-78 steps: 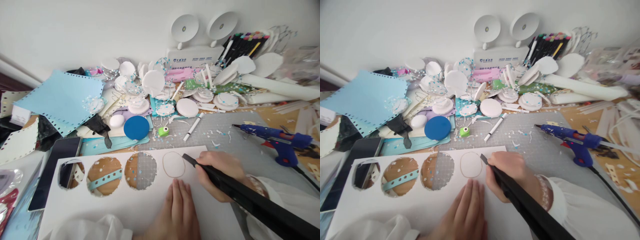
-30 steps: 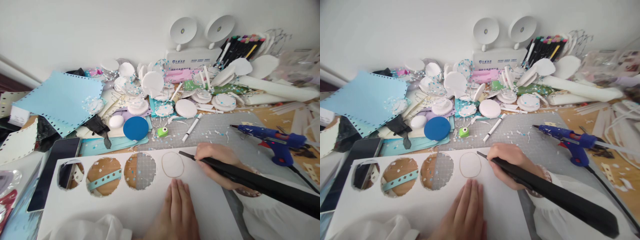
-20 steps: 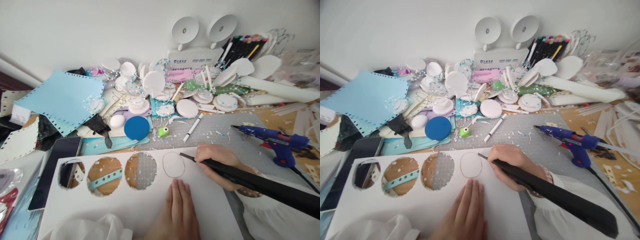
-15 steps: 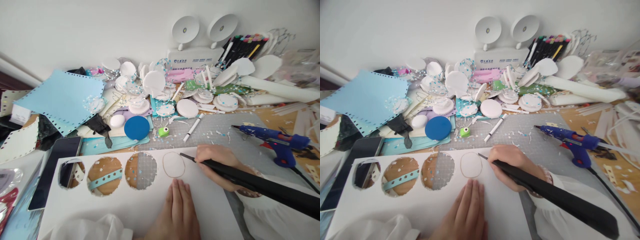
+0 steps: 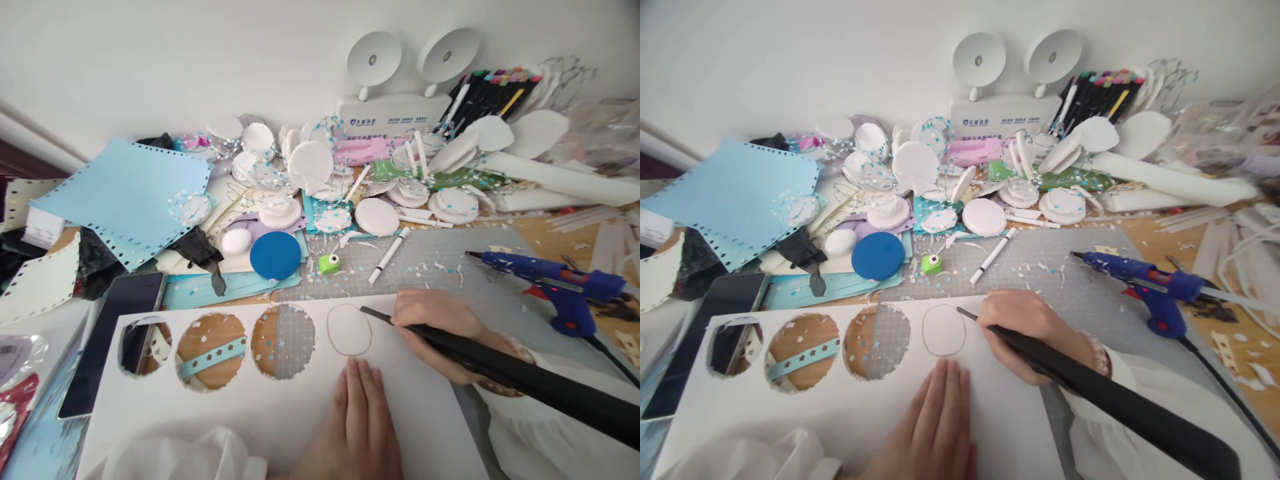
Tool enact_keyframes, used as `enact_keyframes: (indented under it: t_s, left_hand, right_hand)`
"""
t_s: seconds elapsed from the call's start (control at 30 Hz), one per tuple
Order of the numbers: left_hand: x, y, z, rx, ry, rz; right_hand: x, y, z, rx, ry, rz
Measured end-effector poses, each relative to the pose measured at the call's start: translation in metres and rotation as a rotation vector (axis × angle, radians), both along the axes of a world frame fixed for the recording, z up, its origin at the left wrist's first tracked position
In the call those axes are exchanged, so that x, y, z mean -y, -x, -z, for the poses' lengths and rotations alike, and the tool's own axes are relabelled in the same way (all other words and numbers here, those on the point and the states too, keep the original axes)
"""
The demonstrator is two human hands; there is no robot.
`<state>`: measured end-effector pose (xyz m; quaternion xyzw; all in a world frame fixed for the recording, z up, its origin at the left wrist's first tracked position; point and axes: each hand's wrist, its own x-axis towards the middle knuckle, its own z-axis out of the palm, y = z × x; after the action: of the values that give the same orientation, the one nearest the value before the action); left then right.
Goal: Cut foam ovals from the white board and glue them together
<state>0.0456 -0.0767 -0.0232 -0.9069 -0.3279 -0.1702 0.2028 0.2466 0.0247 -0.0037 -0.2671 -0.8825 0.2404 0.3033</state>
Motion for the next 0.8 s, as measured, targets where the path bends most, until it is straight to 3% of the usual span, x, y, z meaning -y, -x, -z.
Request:
enact_keyframes:
  t_s: [0.33,0.53,0.67,0.8]
  left_hand:
    - [0.002,0.001,0.002,-0.013,0.021,0.012]
    - [-0.002,0.003,-0.002,-0.001,0.013,0.029]
    - [-0.004,0.004,0.000,0.031,-0.040,0.099]
    - [0.000,0.002,0.008,0.105,-0.064,0.066]
  right_hand:
    - [0.001,0.005,-0.004,0.009,0.031,-0.004]
    - [0.005,-0.003,-0.012,-0.048,0.202,0.120]
    - [0.012,0.000,-0.015,-0.063,0.328,0.025]
    - [0.017,0.008,-0.012,-0.014,0.348,-0.071]
